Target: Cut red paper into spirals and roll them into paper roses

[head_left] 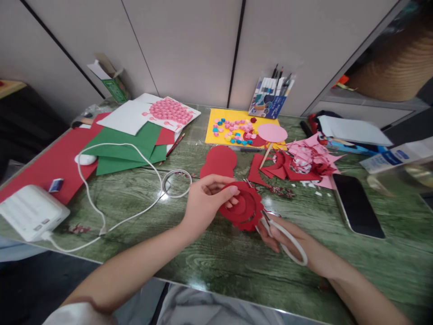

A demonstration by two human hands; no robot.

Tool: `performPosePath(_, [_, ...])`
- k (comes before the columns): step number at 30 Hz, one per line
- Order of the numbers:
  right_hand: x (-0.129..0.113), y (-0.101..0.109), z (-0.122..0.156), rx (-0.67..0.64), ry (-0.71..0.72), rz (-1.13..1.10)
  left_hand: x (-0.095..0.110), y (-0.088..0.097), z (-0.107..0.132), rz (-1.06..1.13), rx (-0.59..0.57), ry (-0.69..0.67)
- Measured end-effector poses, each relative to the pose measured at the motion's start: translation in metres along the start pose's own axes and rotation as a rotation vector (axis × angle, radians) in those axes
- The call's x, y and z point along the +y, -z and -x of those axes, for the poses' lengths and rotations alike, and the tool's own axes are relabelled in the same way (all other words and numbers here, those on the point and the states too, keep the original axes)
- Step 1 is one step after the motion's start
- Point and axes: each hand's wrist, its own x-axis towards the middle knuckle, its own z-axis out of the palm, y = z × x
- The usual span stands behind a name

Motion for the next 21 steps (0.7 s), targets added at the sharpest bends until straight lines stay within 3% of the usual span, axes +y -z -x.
performPosePath(11, [-0.006,0.006,0.003,-0.018,-0.076,0.042,0.007,0.009,-0.006,-0.075,-0.086,-0.023])
performPosePath(21, [-0.007,0.019,0.011,-0.092,-0.15,0.074,0.023,0.018,-0.012,-0.243,-0.223,0.064])
